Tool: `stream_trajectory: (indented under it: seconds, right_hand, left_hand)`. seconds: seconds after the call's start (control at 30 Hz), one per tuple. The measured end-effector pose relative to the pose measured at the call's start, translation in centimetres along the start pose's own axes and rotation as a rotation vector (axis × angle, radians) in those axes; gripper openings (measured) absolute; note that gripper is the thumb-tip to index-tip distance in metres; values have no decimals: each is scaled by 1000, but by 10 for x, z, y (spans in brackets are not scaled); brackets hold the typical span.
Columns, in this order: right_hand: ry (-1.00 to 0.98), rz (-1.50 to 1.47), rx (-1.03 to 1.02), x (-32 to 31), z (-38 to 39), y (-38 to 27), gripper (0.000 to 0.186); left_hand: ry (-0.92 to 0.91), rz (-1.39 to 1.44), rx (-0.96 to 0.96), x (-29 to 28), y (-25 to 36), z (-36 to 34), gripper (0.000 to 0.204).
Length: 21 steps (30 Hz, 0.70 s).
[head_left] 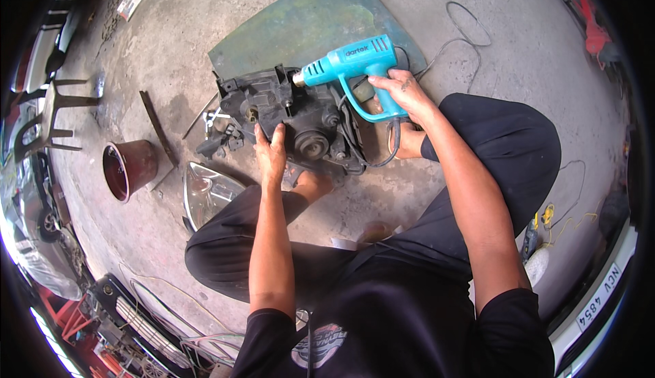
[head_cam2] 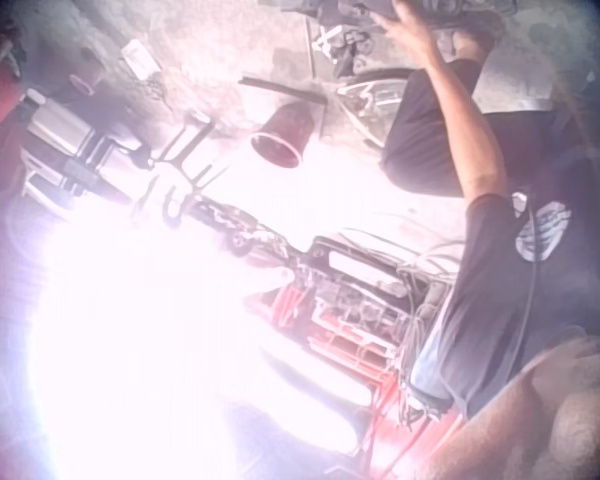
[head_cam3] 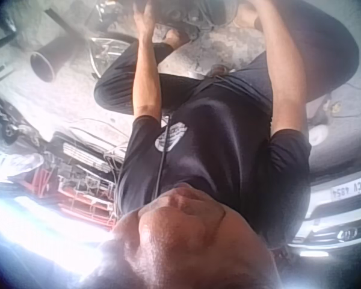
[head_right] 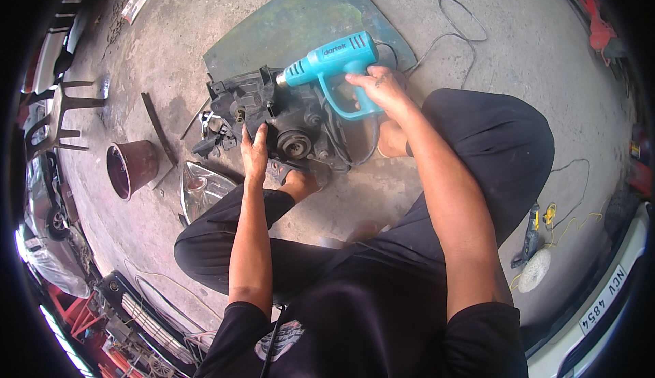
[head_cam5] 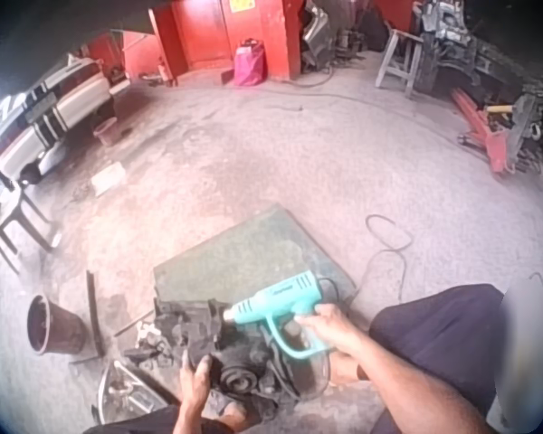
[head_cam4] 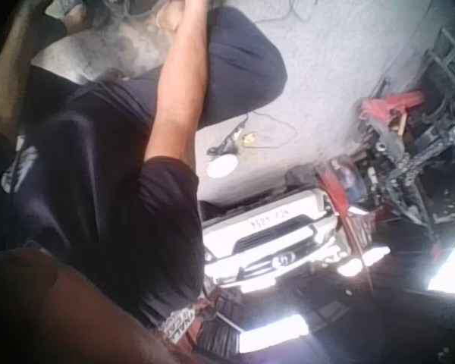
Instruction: The person sits on the floor and uses a heat gun and screwdriver to work on a car part, likely a headlight assembly. They apply heat to specific areas and use the screwdriver to pry and adjust components.
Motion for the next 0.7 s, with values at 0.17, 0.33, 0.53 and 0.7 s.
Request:
stream_trajectory:
  seconds: [0.17, 0.33, 0.53, 0.7]
  right_hand:
    - [-3, 0, 4, 1, 2, -1, 30]
    - [15, -10, -16, 1, 7, -7, 29]
    - [21, 16, -35, -3, -1, -3, 37]
    - [6, 15, -19, 2, 4, -6, 30]
  left_hand:
    - [-7, 6, -14, 0, 6, 4, 82]
    - [-12, 34, 18, 2, -8, -3, 82]
    - [34, -59, 134, 1, -44, -25, 93]
    - [17, -53, 51, 0, -45, -18, 93]
Point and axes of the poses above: each hand's wrist, its own z-axis away from the middle knuckle, its own x-axis out of the palm, y = z × x, the point moved 10 cm from there along -z, towards the middle knuckle, and after that the axes turned 4 degrees about x, right-handed, at the moved point
